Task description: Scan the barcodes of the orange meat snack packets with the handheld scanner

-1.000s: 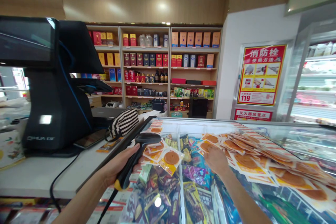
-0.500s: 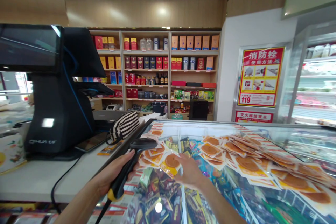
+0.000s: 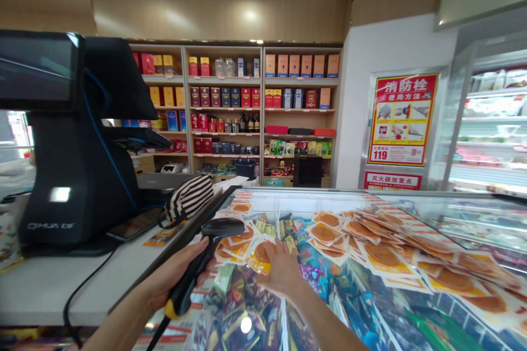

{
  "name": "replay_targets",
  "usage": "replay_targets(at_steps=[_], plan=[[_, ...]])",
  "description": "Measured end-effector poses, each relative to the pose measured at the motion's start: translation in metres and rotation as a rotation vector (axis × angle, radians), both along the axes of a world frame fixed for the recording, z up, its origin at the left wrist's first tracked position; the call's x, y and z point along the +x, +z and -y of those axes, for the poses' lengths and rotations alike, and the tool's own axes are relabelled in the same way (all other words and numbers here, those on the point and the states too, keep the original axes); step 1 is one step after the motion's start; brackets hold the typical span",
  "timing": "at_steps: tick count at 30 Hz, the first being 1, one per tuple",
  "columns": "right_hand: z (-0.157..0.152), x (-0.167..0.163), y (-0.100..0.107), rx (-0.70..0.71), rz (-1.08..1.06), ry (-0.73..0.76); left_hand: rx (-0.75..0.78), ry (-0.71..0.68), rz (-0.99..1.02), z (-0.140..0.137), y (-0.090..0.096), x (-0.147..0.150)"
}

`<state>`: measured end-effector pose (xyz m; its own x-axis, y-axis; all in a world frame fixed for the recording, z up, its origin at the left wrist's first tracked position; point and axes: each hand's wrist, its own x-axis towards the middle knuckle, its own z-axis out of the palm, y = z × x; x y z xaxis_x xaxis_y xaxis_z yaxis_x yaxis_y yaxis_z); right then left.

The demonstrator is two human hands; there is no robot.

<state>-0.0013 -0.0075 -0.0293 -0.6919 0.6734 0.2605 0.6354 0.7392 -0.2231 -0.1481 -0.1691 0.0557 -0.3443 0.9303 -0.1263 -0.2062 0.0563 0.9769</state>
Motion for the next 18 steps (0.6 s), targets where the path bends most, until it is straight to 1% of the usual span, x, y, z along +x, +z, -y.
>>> replay_targets(at_steps=[4,6,9,10,11,13,15,17,18], plan=[[-0.004,-0.007,0.004,0.015,0.017,0.024,-0.005,-0.006,-0.012,-0.001,-0.001,-0.001],[-0.007,-0.007,0.008,-0.001,-0.001,0.032,-0.011,-0.015,-0.018,-0.001,-0.002,-0.002],[-0.017,-0.002,0.011,-0.029,-0.057,0.021,-0.014,-0.030,-0.018,0.001,-0.001,-0.002],[-0.022,0.002,0.012,-0.079,-0.133,0.015,-0.013,-0.028,-0.015,0.002,-0.001,-0.001],[-0.027,0.006,0.012,-0.161,-0.248,0.005,-0.012,-0.022,-0.015,0.002,0.000,0.000],[-0.039,0.017,0.011,-0.397,-0.550,-0.019,-0.012,-0.026,-0.020,0.003,0.000,0.001],[-0.049,0.030,0.010,-0.620,-0.795,-0.040,-0.003,-0.058,-0.028,0.002,0.000,0.003],[-0.057,0.041,0.008,-0.832,-0.978,-0.020,0.013,-0.107,-0.033,0.000,0.000,0.005],[-0.060,0.045,0.008,-0.970,-1.104,0.007,0.020,-0.133,-0.032,-0.002,0.000,0.006]])
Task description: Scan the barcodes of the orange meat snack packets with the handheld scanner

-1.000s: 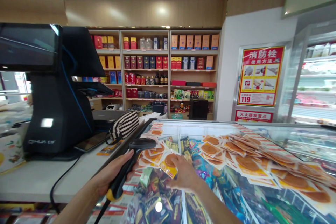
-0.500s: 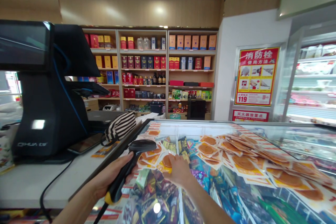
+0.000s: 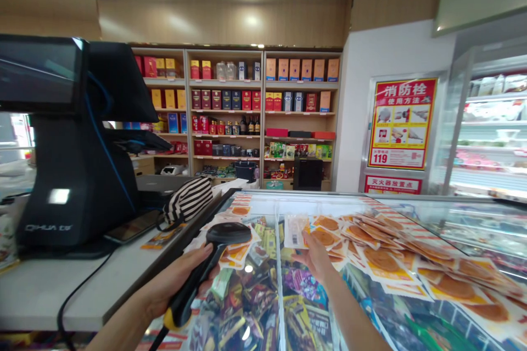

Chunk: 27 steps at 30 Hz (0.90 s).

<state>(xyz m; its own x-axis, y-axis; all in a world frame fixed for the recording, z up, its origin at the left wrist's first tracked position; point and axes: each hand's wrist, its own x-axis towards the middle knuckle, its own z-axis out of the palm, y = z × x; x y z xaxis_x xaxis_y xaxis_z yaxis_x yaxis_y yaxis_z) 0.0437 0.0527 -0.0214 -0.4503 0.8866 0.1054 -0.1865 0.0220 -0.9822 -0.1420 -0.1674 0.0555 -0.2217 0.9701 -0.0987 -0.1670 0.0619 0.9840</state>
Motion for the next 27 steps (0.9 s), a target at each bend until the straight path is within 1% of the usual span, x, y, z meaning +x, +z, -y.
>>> replay_targets(at_steps=[2,3,5,8,11,18,20,22,24,27], plan=[[-0.004,0.005,0.001,-0.223,-0.303,0.062,0.004,-0.040,0.005,-0.003,0.001,0.004],[-0.004,0.006,0.001,-0.303,-0.429,0.080,0.001,-0.048,0.006,-0.005,0.002,0.006],[-0.005,0.005,0.002,-0.372,-0.571,0.080,-0.014,-0.045,0.001,-0.007,0.003,0.012],[-0.005,0.002,0.002,-0.400,-0.639,0.064,-0.037,-0.080,-0.004,-0.008,0.005,0.019],[-0.007,0.001,0.000,-0.400,-0.645,0.056,-0.036,-0.123,0.003,-0.008,0.005,0.022],[-0.006,0.001,-0.001,-0.400,-0.643,0.023,-0.017,-0.152,-0.002,-0.008,0.005,0.019],[-0.005,0.000,0.000,-0.386,-0.624,0.008,-0.011,-0.183,-0.015,-0.008,0.005,0.018],[-0.003,0.000,0.004,-0.325,-0.572,-0.029,-0.015,-0.205,-0.023,-0.008,0.005,0.016],[-0.003,0.002,0.009,-0.166,-0.441,-0.143,-0.024,-0.188,-0.028,-0.009,0.005,0.015],[-0.005,0.012,0.020,0.066,-0.223,-0.352,-0.022,-0.108,-0.036,-0.008,0.005,0.010]])
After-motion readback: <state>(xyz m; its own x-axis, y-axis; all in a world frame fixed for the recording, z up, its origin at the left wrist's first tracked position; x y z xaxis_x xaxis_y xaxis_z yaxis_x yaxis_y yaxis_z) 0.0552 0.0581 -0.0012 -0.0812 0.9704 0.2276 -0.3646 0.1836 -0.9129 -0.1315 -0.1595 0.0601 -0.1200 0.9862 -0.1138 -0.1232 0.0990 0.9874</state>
